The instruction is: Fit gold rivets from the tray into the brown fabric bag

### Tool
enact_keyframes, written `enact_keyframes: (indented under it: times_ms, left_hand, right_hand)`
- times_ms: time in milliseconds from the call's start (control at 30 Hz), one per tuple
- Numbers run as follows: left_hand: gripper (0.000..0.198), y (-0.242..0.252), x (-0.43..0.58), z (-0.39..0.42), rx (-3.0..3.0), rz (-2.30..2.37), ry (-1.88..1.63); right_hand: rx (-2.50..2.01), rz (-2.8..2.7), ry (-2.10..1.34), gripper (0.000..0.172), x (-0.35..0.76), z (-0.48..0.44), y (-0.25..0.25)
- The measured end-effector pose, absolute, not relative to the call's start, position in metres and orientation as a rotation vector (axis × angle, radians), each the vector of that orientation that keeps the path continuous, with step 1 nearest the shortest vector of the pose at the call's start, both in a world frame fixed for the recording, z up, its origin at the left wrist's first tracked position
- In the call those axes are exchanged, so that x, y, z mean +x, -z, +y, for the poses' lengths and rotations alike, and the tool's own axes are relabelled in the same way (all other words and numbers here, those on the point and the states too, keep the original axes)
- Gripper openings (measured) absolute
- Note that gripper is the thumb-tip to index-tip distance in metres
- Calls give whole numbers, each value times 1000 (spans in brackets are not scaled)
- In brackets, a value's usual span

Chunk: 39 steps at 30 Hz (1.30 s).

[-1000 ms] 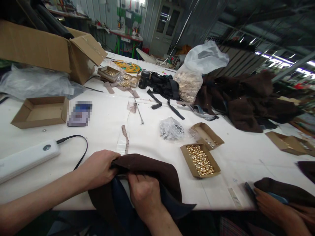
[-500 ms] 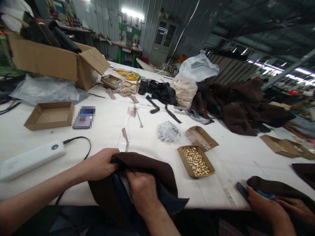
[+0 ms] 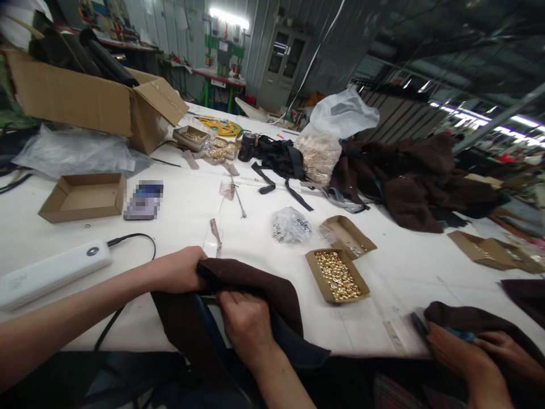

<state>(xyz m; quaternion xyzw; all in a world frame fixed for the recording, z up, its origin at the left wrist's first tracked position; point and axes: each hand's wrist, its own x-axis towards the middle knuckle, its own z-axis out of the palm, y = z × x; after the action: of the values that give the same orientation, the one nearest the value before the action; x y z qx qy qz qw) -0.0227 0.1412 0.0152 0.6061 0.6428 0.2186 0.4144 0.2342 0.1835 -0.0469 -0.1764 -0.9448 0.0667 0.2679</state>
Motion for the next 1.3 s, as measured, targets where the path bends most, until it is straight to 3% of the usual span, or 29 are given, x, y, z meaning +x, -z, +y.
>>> enact_keyframes:
  times_ms: [467, 867, 1300]
  left_hand:
    - [21, -3, -29, 133, 1440, 1448, -697]
    - [22, 8, -30, 130, 1389, 1362, -794]
    - [19, 6, -29, 124, 1324, 1365, -839]
  right_hand:
    - [-465, -2508, -348, 25, 232, 186, 47]
    - [-389, -2531, -293, 31, 232, 184, 43]
    - [-420, -2553, -385, 24, 232, 185, 47]
